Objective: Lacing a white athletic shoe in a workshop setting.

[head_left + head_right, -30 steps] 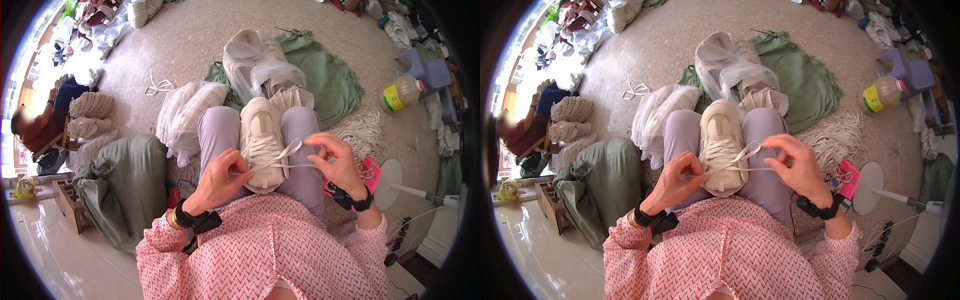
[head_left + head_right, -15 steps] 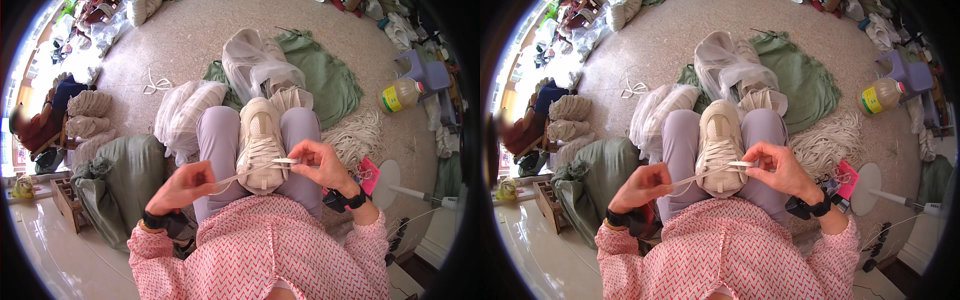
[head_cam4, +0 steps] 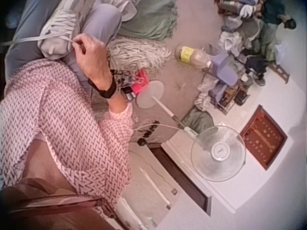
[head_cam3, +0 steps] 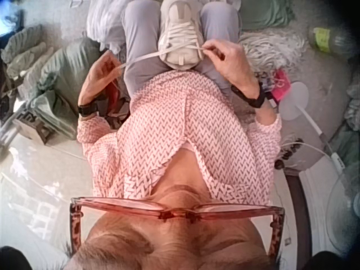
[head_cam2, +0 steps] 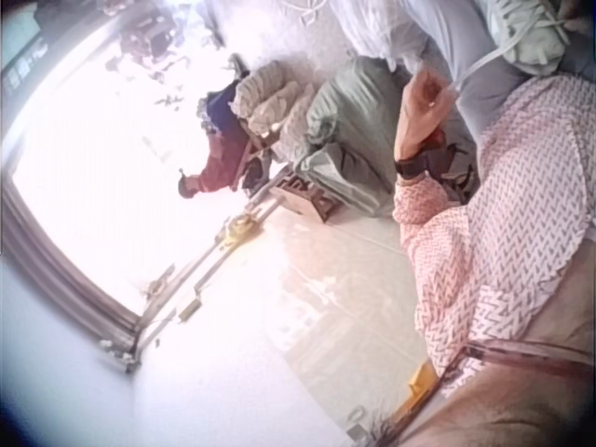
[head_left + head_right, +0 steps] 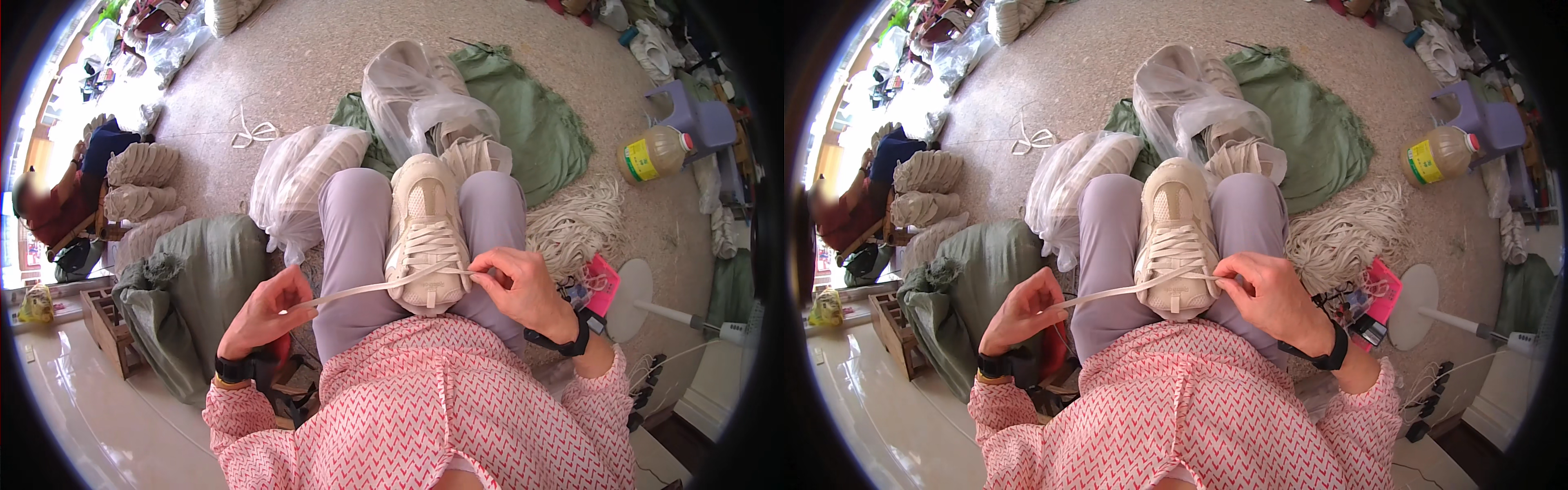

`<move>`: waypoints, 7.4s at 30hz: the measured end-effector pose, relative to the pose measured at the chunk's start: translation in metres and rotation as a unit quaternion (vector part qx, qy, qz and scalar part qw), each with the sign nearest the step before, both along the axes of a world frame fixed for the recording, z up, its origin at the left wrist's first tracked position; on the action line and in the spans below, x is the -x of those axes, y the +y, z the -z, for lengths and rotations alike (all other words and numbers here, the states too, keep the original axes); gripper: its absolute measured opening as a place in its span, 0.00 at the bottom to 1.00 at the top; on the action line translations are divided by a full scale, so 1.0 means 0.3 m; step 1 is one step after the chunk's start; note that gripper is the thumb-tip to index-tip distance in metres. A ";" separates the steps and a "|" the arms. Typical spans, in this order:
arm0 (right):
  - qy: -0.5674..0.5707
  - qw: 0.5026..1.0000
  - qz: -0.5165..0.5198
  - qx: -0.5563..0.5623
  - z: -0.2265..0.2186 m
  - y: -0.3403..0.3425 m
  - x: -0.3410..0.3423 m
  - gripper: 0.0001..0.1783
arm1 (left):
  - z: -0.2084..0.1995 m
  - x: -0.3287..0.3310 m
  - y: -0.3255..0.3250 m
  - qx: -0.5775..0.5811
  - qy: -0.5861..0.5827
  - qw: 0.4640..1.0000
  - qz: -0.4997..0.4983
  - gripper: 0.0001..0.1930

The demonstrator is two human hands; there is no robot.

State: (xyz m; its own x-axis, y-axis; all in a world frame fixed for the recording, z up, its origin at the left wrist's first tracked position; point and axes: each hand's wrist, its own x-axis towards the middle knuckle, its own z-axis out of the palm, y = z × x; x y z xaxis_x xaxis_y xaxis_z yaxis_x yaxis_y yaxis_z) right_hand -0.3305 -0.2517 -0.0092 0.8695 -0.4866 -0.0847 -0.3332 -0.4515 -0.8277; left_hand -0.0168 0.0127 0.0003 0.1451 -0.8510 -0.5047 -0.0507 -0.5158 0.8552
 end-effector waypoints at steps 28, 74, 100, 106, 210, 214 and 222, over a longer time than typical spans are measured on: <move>-0.040 0.993 -0.030 0.106 -0.050 0.078 0.000 0.07 | -0.131 0.075 -0.027 0.134 -0.279 0.951 0.027 0.08; -0.056 0.914 -0.134 0.380 -0.024 0.042 -0.029 0.16 | -0.116 0.040 -0.091 0.174 -0.297 0.939 -0.027 0.08; 0.001 0.961 -0.080 0.265 -0.039 0.064 -0.059 0.11 | -0.092 0.075 -0.044 0.147 -0.318 0.937 0.012 0.09; 0.015 0.958 -0.045 0.283 -0.033 0.071 -0.024 0.12 | -0.084 0.074 -0.033 0.136 -0.313 0.940 0.010 0.09; -0.141 0.924 0.152 -0.322 0.132 -0.003 0.000 0.03 | 0.117 0.213 -0.270 0.106 0.069 0.985 -0.120 0.06; -0.160 0.915 0.164 -0.331 0.143 0.017 -0.009 0.03 | 0.113 0.205 -0.269 0.104 0.075 0.986 -0.111 0.05; -0.109 0.984 0.127 -0.066 0.094 0.044 -0.029 0.06 | 0.113 0.199 -0.265 0.099 0.098 0.982 -0.124 0.07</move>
State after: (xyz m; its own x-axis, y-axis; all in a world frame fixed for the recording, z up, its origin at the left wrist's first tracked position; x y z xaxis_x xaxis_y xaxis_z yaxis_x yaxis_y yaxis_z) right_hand -0.3218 -0.2384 -0.0373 0.7260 -0.6876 0.0127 -0.2303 -0.2605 -0.9376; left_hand -0.0764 -0.0668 -0.0337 0.2771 -0.8856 -0.3727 0.2321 -0.3147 0.9204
